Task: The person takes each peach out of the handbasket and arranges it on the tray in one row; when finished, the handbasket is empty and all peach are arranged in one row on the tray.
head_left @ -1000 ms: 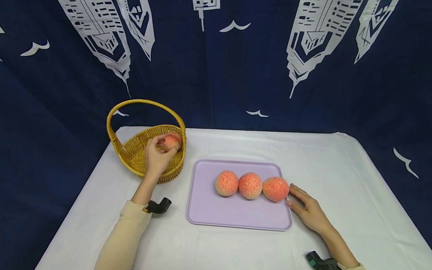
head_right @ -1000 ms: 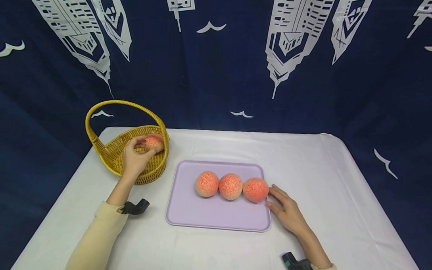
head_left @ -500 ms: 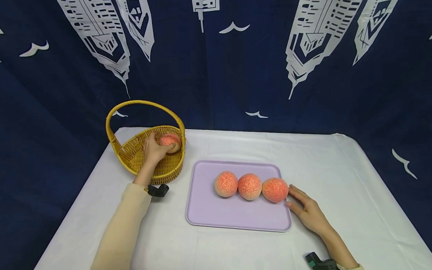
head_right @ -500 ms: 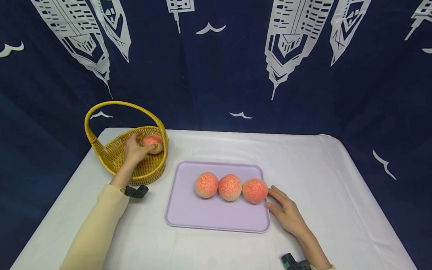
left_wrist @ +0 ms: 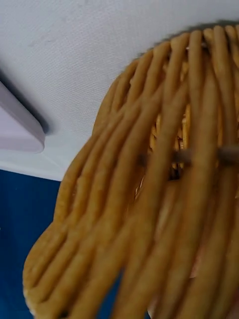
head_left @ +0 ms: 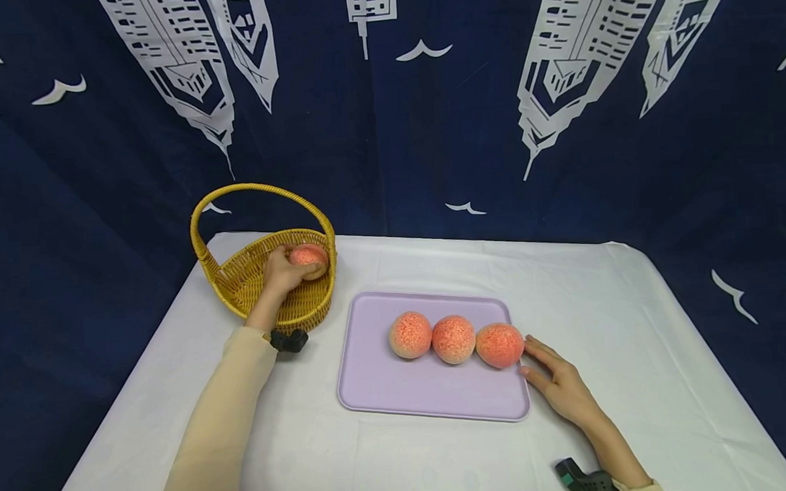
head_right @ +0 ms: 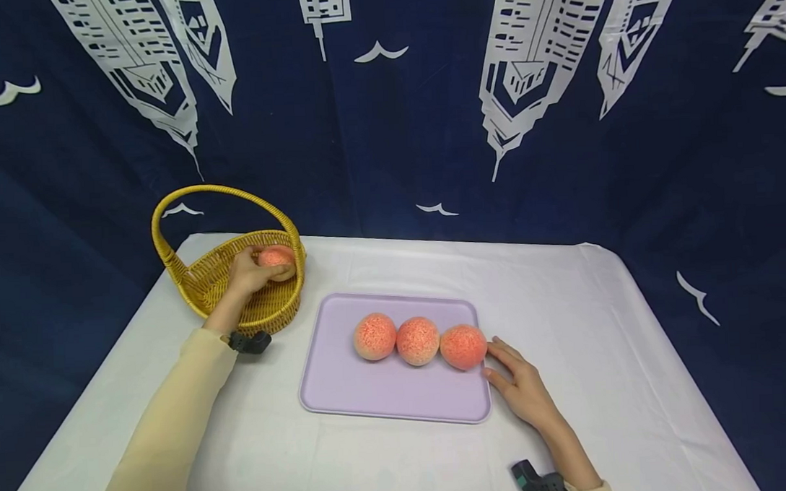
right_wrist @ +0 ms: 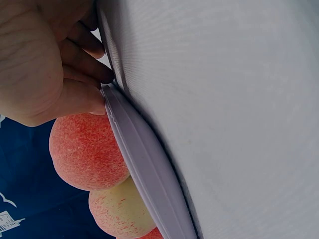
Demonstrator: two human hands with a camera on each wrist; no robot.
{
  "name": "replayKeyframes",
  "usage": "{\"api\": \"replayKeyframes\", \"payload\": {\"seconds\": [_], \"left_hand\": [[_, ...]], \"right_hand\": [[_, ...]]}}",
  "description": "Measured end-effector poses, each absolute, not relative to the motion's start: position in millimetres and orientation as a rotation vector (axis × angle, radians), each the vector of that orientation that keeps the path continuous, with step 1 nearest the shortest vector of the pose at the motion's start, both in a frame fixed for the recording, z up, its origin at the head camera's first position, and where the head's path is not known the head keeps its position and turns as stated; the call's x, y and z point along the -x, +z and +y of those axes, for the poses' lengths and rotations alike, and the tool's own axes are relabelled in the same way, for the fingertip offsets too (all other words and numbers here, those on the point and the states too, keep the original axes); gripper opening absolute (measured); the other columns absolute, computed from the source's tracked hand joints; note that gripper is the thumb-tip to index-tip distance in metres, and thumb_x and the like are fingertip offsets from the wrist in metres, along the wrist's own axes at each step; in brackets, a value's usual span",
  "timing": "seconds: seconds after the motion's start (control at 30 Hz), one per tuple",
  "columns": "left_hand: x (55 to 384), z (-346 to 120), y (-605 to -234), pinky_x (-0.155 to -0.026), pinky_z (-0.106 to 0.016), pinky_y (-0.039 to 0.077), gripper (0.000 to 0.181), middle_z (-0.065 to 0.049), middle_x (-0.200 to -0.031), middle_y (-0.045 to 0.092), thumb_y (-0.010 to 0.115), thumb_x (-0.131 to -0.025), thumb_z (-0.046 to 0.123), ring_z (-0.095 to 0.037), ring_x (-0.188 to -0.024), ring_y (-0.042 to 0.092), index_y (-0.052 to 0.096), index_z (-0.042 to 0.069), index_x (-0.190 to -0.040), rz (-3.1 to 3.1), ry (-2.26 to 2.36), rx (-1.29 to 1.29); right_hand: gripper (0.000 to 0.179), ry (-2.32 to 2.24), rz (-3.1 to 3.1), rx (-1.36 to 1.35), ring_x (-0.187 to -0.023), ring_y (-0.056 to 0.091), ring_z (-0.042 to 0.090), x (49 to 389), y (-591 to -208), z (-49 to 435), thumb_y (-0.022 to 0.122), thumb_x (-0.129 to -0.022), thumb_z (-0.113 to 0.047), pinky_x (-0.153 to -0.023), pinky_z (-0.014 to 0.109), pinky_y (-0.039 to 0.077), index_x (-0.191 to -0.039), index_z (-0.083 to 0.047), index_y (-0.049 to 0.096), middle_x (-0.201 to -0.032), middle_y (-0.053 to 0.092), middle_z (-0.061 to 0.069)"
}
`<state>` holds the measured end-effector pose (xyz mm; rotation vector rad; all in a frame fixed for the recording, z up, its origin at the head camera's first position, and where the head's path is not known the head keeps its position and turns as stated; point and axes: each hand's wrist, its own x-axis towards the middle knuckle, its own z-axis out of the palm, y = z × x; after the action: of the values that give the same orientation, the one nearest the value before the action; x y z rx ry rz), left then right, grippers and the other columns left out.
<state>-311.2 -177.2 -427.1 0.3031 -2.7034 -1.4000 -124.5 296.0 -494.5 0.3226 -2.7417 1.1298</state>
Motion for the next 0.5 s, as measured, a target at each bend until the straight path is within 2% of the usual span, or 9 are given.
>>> {"api": "replayKeyframes", "payload": {"seconds": [0.23, 0.5], "left_hand": [[298, -176, -420, -0.107, -0.053, 0.036, 0.078, -0.025, -0.139, 0.049, 0.083, -0.074, 0.021, -0.042, -0.128, 0.044, 0.046, 0.001, -0.139, -2.682, -1.334, -0.281], [270, -172, -406, -0.105, -0.055, 0.040, 0.077, -0.024, -0.135, 0.043, 0.083, -0.072, 0.016, -0.040, -0.125, 0.044, 0.047, 0.003, -0.139, -2.543, -1.424, -0.169]], "right_hand": [[0.045, 1.135, -2.727, -0.336, -0.130, 0.040, 0.053, 125, -495, 295, 0.065, -0.092, -0.014, -0.100, -0.002, 0.014, -0.132, 0.004, 0.055, -0.143, 0.047, 0.028], [0.045, 1.119, -2.739, -0.325, -0.130, 0.041, 0.051, 126, -497, 296, 0.065, -0.093, -0.015, -0.100, -0.002, 0.014, -0.133, 0.003, 0.056, -0.144, 0.047, 0.027]]}}
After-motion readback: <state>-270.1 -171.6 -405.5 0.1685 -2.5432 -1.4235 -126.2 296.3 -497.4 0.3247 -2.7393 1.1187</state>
